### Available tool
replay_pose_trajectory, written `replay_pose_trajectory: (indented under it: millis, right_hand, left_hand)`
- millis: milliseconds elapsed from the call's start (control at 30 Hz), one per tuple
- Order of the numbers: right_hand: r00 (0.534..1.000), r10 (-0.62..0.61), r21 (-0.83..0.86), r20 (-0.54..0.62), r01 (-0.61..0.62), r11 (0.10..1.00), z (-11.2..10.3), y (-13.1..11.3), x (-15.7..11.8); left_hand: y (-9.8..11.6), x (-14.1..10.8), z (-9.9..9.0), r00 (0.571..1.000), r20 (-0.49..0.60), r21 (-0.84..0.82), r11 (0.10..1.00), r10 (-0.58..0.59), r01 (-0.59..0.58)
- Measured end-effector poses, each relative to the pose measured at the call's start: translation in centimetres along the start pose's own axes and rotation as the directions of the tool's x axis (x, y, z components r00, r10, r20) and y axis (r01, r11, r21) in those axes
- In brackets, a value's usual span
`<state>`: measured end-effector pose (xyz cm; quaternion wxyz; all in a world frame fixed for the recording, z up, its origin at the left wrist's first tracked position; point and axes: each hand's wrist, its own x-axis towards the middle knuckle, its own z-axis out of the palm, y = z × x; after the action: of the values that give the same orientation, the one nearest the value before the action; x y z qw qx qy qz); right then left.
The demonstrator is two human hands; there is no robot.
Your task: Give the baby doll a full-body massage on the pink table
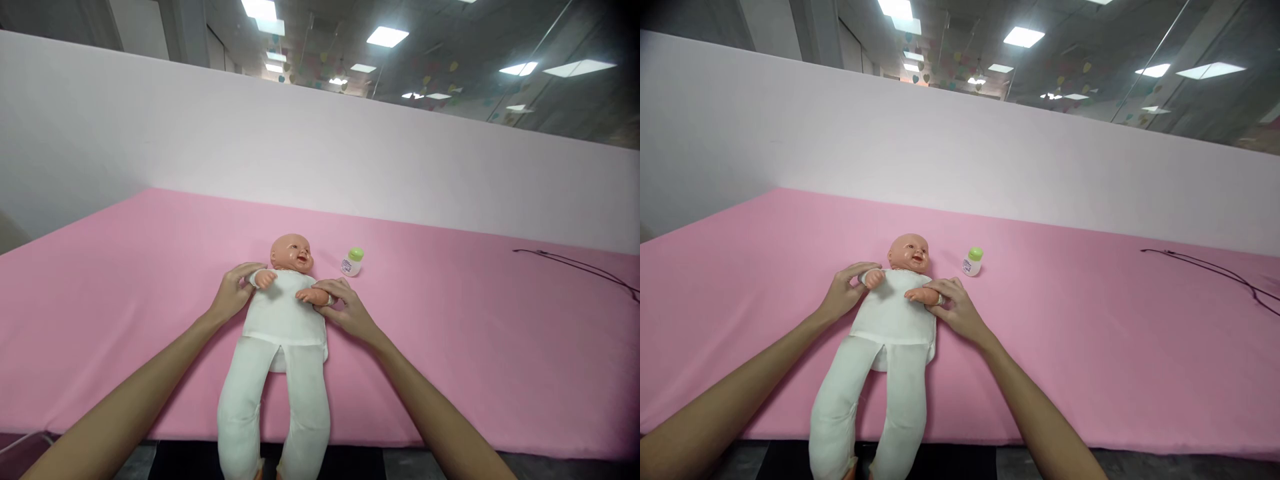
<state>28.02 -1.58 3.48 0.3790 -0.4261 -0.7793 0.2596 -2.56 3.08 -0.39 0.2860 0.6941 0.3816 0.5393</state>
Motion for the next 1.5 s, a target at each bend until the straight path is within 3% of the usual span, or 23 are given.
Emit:
replay_pose_trajectory:
  millis: [67, 167, 267, 333, 433, 533, 667, 767, 900, 1033, 1233, 1333, 1400, 1500]
  right_hand:
    - [0.993, 0.097, 0.129, -0.061, -0.088, 0.988, 0.2, 0.0, 0.2]
    - [0.956, 0.248, 0.316, -0.157, -0.189, 0.930, 0.4, 0.6, 0.6]
    - [0.915, 0.320, 0.388, -0.247, -0.209, 0.897, 0.3, 1.5, 0.8]
    - [0.903, 0.329, 0.411, -0.275, -0.199, 0.890, 0.1, 1.8, 0.9]
    - [0.922, 0.286, 0.395, -0.261, -0.169, 0.903, -0.1, 1.6, 0.9]
    - [0.970, 0.187, 0.317, -0.154, -0.131, 0.940, -0.2, 1.1, 0.6]
    - [1.000, 0.022, 0.079, 0.017, -0.023, 0.997, -0.3, 0.9, 0.2]
    - [0.999, -0.007, 0.024, 0.042, 0.006, 1.000, -0.2, 0.7, 0.0]
    - [0.992, 0.122, 0.202, -0.025, -0.114, 0.973, 0.0, 0.1, 0.3]
    - [0.942, 0.307, 0.373, -0.138, -0.238, 0.897, -0.3, 0.5, 0.7]
    - [0.904, 0.372, 0.427, -0.212, -0.256, 0.867, -0.7, 1.6, 0.9]
    - [0.929, 0.324, 0.410, -0.180, -0.229, 0.883, -0.6, 1.3, 0.9]
    - [0.951, 0.284, 0.381, -0.121, -0.220, 0.898, -0.5, 0.9, 0.8]
    - [0.981, 0.193, 0.306, -0.008, -0.181, 0.935, -0.4, 0.3, 0.5]
  left_hand:
    - [-0.2, 0.2, 0.0, 0.987, -0.116, -0.058, 0.993, -0.107, 0.100]
    - [-0.9, 0.4, -0.4, 0.935, -0.260, -0.155, 0.966, -0.243, 0.208]
    - [-1.6, 0.4, -0.9, 0.888, -0.307, -0.213, 0.934, -0.343, 0.288]
    - [-1.6, 0.4, -0.9, 0.885, -0.292, -0.221, 0.926, -0.363, 0.307]
    - [-1.1, 0.5, -0.8, 0.930, -0.242, -0.191, 0.953, -0.278, 0.235]
    - [-0.4, 0.4, -0.5, 0.990, -0.107, -0.083, 0.993, -0.091, 0.082]
    - [0.0, 0.0, -0.5, 0.980, 0.137, 0.043, 0.988, 0.141, -0.148]
    - [0.1, -0.1, -0.5, 0.981, 0.134, 0.074, 0.986, 0.140, -0.151]
    - [0.7, -0.1, -0.4, 0.997, 0.065, 0.111, 0.993, 0.039, -0.046]
    - [0.7, 0.2, -0.3, 0.995, -0.044, 0.024, 0.995, -0.093, 0.095]
    - [-0.2, 0.6, -0.5, 0.948, -0.195, -0.144, 0.963, -0.253, 0.227]
    - [0.3, 0.3, -0.5, 0.962, -0.226, -0.033, 0.988, -0.155, 0.152]
    - [0.8, 0.0, -0.4, 0.997, -0.079, 0.088, 0.996, 0.019, -0.012]
    - [1.1, -0.3, -0.2, 0.977, 0.122, 0.145, 0.970, 0.177, -0.194]
